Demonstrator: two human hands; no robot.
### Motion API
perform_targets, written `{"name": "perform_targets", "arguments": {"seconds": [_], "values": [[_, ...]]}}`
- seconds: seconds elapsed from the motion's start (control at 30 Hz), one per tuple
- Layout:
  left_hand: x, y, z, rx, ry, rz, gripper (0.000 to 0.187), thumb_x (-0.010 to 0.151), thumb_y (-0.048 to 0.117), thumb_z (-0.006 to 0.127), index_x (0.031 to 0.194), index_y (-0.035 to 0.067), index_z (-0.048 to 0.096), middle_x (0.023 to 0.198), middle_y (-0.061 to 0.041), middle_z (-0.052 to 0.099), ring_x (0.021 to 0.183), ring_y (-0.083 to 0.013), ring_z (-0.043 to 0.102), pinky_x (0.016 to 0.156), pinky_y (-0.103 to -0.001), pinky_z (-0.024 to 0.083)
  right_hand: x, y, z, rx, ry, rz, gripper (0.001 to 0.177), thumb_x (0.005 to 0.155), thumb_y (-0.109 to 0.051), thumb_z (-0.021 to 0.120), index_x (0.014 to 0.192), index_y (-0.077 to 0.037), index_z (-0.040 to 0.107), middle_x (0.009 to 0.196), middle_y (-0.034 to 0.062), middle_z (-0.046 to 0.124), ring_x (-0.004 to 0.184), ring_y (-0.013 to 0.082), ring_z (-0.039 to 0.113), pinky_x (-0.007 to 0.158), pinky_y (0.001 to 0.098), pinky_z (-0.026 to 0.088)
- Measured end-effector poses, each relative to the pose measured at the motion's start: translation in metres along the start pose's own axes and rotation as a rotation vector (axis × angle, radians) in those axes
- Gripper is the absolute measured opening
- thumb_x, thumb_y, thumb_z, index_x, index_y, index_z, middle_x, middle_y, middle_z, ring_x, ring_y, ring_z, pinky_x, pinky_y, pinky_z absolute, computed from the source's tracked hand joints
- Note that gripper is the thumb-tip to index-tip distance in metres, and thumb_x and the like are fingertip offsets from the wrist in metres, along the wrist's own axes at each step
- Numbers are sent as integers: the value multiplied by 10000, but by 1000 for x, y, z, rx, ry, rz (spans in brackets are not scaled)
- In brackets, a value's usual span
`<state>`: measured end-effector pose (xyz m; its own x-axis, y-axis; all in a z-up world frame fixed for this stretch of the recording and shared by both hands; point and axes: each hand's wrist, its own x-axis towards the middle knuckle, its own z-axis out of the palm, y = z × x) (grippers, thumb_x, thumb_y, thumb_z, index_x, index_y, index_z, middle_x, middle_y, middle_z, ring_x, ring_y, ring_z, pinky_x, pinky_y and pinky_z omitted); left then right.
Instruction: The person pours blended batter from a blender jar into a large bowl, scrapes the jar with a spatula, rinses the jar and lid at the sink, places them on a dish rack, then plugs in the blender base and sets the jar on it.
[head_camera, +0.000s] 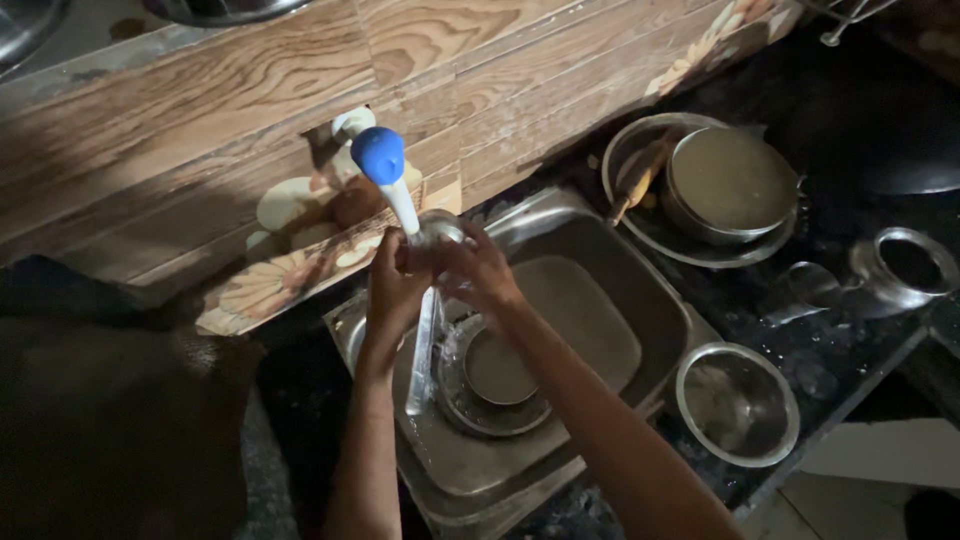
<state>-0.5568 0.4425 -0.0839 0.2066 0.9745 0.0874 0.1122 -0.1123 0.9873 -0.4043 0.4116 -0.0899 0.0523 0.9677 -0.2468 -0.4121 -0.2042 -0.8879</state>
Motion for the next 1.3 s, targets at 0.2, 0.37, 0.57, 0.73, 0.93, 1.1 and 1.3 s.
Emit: {"name": "perform_targets", "arguments": {"seconds": [0.2, 0.37, 0.57, 0.73, 0.93, 1.1, 1.3], "values": [[-21, 8, 11, 191, 244, 185, 188, 898, 118, 809, 1011, 14, 702, 936, -117, 788, 915, -164, 769, 804, -323, 581, 24, 33, 16, 2, -4, -7, 550, 1025, -354, 627, 1452, -123, 369, 909, 87, 604, 718, 162, 560, 588, 315, 457], [-34, 40, -5, 219, 65, 96, 242, 923, 84, 659, 1149, 31, 730, 983, -141, 794, 912, -190, 777, 799, -329, 586, 27, 31, 19, -276, -82, -162, 526, 996, -274, 584, 1464, -100, 418, 908, 89, 709, 728, 138, 645, 571, 278, 484], [-12, 104, -15, 254, 319, 551, 799, 911, 133, 781, 1576, 78, 340, 1499, -199, 420, 1283, -292, 572, 1048, -440, 532, 34, 16, 19, -81, -64, -72, 472, 1096, -346, 530, 1456, -44, 484, 955, 84, 626, 732, 144, 619, 565, 284, 484], [52, 124, 6, 367, 305, 511, 429, 981, 306, 849, 1187, 26, 598, 1147, -173, 570, 1038, -232, 574, 825, -337, 474, 48, 16, -8, 95, -77, -119, 585, 881, -127, 681, 1429, -113, 476, 1169, 41, 692, 974, 195, 720, 734, 326, 620], [99, 123, -26, -124, -7, 192, 471, 1042, 459, 619, 880, 17, 635, 809, -78, 620, 750, -174, 590, 695, -308, 454, 20, -21, -71, -367, -4, -282, 617, 857, -139, 744, 1416, -147, 482, 1353, 60, 666, 1128, 231, 645, 849, 382, 496], [24, 51, 19, 23, 793, 500, 514, 1166, 444, 548, 1456, 25, 612, 1438, -180, 540, 1290, -277, 555, 1111, -424, 416, -23, -61, -153, 549, 131, -333, 322, 986, -32, 548, 1306, 2, 545, 1277, 179, 649, 1188, 308, 668, 1014, 476, 564], [-24, 35, 156, -186, -13, 297, 387, 1068, 362, 551, 1307, 58, 538, 1152, -120, 646, 1078, -216, 618, 950, -384, 497, -44, -36, -201, 1082, 27, -385, 379, 949, 62, 452, 1299, 41, 595, 1274, 158, 697, 1217, 251, 654, 1038, 373, 532]]}}
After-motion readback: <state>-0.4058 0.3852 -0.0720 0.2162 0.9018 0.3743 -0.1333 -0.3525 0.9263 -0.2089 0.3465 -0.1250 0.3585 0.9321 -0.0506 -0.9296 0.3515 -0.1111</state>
